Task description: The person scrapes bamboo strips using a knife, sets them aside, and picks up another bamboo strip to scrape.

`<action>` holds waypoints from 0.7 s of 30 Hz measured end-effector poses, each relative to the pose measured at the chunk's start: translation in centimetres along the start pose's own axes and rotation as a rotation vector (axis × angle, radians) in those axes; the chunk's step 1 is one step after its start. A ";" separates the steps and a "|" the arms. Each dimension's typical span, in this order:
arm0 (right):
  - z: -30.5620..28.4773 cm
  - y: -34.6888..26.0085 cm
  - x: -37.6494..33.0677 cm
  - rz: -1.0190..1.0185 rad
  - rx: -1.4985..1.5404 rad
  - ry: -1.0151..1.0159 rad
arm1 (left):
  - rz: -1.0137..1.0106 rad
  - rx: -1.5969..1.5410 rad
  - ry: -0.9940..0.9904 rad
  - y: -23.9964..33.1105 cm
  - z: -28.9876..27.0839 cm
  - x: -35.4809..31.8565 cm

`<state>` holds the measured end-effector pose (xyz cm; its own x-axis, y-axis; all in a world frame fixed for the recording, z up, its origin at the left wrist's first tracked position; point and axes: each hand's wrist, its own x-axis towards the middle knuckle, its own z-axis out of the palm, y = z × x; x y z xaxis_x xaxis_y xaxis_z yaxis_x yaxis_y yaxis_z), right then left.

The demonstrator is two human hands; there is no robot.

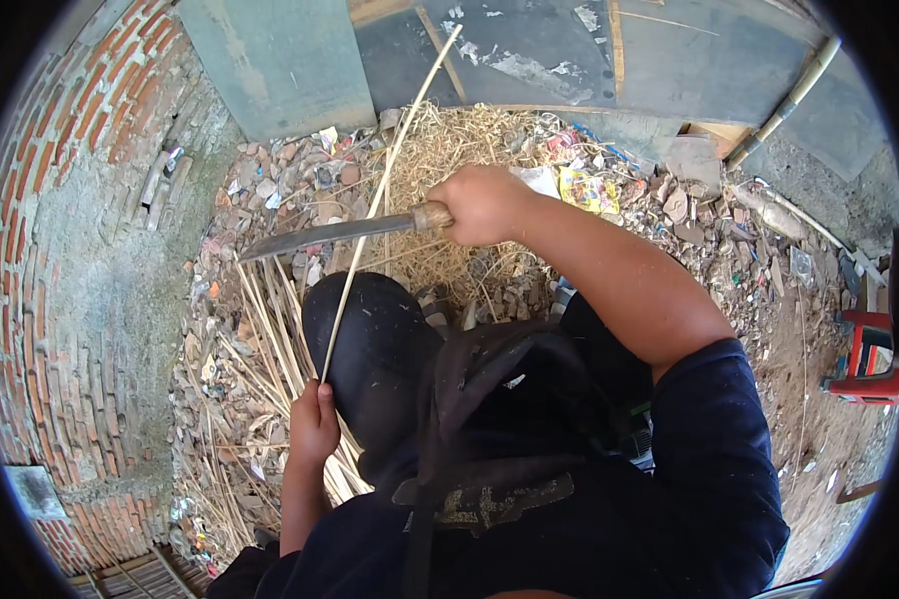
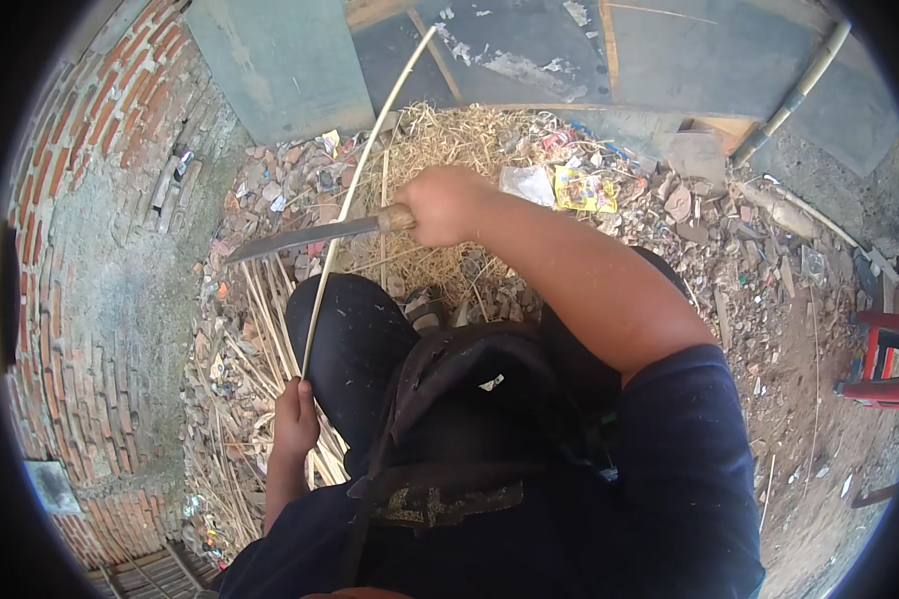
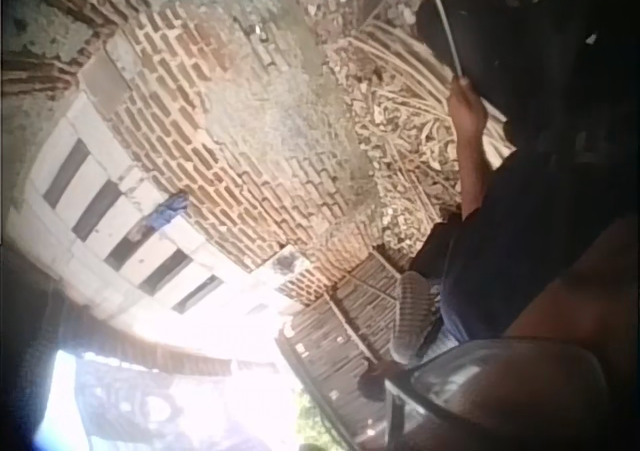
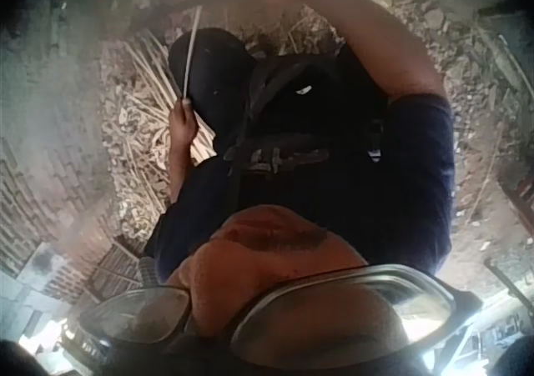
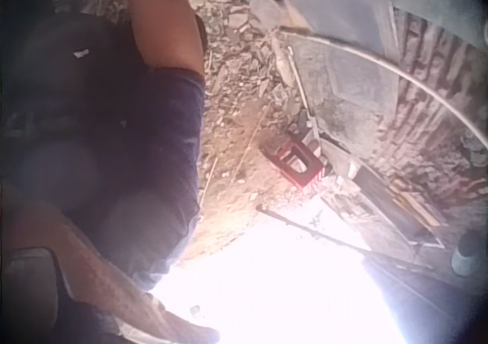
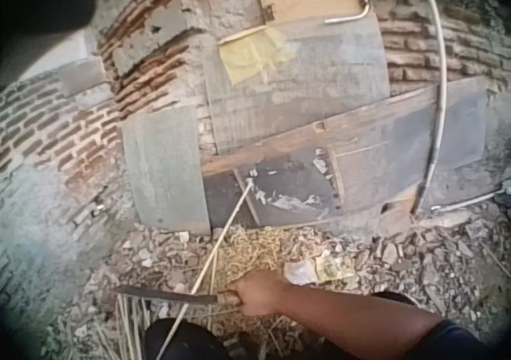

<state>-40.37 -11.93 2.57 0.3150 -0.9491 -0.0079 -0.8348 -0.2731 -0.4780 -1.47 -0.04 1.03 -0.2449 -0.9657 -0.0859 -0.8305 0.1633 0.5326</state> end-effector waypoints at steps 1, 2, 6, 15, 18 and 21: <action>-0.3 -0.9 0.1 -0.002 -0.021 -0.019 | 0.017 0.014 0.019 -0.2 -0.2 -0.3; -0.6 -1.5 -0.1 0.002 -0.013 -0.023 | 0.032 0.027 0.030 -0.2 -0.2 -0.8; -0.1 0.2 -0.1 0.026 -0.114 -0.045 | 0.000 0.035 0.021 0.1 0.0 -0.8; -0.3 -1.0 0.5 -0.013 -0.074 -0.076 | -0.014 0.041 0.015 -0.5 -0.1 -1.0; -0.4 3.5 1.1 0.159 -0.082 -0.019 | -0.059 0.056 0.000 1.0 -0.5 -0.6; -2.0 2.8 0.3 0.186 -0.050 -0.042 | -0.051 0.063 -0.014 1.1 -0.7 0.0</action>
<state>-43.47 -13.33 3.02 0.1709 -0.9767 -0.1296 -0.9016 -0.1019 -0.4204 -2.03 0.03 2.26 -0.2083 -0.9703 -0.1232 -0.8719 0.1272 0.4729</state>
